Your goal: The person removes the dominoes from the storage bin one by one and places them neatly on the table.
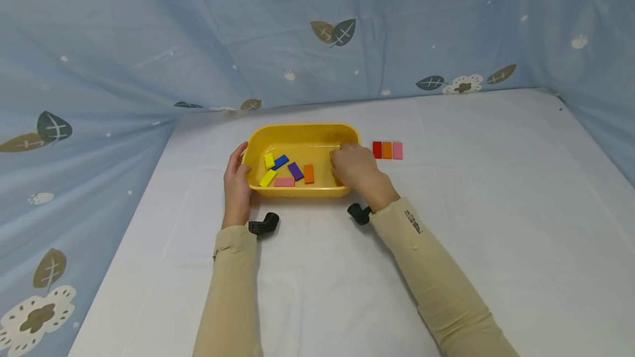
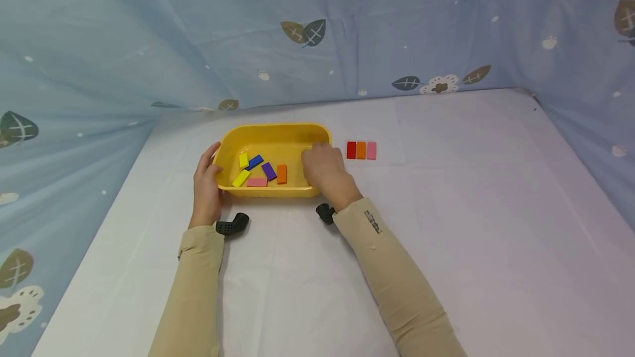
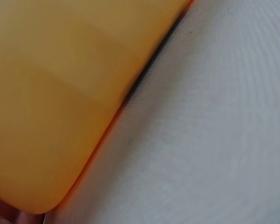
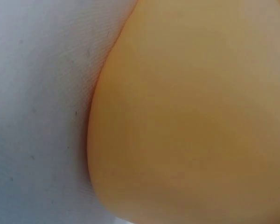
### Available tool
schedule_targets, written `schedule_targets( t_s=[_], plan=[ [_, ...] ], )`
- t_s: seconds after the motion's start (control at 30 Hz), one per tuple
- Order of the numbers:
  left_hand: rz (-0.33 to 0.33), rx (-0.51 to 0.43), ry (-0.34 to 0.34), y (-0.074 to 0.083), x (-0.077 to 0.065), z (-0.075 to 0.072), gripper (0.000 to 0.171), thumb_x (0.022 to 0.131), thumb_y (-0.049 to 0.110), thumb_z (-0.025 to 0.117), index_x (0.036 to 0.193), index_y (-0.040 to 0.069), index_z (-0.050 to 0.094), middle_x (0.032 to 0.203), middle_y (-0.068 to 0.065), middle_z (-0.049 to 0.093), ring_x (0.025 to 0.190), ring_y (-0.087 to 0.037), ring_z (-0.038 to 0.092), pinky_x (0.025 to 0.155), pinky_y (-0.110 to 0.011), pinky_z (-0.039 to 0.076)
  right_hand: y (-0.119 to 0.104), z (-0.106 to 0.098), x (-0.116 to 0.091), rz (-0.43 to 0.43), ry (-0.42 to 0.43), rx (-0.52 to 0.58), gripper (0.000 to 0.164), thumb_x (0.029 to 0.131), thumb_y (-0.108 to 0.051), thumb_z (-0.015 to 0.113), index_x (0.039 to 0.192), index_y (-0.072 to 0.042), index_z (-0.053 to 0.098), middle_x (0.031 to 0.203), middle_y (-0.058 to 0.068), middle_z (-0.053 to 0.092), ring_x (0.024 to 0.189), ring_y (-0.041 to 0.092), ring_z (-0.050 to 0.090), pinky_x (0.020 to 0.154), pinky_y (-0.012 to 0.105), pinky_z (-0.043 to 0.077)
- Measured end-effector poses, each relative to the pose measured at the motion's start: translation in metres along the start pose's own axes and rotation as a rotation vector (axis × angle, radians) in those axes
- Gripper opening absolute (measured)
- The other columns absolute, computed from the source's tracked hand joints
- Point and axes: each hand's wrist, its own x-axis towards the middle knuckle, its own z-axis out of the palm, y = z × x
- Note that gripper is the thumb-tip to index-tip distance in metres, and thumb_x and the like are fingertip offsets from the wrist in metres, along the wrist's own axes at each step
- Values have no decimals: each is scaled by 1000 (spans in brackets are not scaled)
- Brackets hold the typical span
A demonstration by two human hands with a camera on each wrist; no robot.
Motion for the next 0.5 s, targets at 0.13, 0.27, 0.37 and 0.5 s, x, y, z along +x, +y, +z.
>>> schedule_targets(
  t_s=[0.13,0.27,0.37,0.5],
  plan=[
    [5,0,0,-1,0,0,51,87,10,30,129,36,42,135,10,35,119,-14,37,99,-31,32,1,0,0,-8,13,39,16,88,-19,49,88,-11,62,80,5,48,76,22,45,59,31,40],
    [9,1,-5,-1,0,0,51,87,10,30,129,36,42,136,10,34,120,-14,36,100,-32,32,3,1,0,-17,34,93,11,85,-12,51,82,-12,62,76,5,48,73,20,45,57,29,38],
    [6,6,-10,-1,0,1,51,87,10,30,129,37,42,137,10,33,120,-13,35,100,-31,32,4,0,1,-9,27,105,11,84,-11,52,79,-12,62,75,5,48,72,21,46,56,28,37],
    [1,-4,-5,1,-1,1,51,87,10,30,129,36,43,135,7,36,118,-15,38,99,-32,33,3,0,1,-12,6,119,7,84,-12,55,82,-11,62,76,5,48,72,21,46,57,29,38]
  ],
)
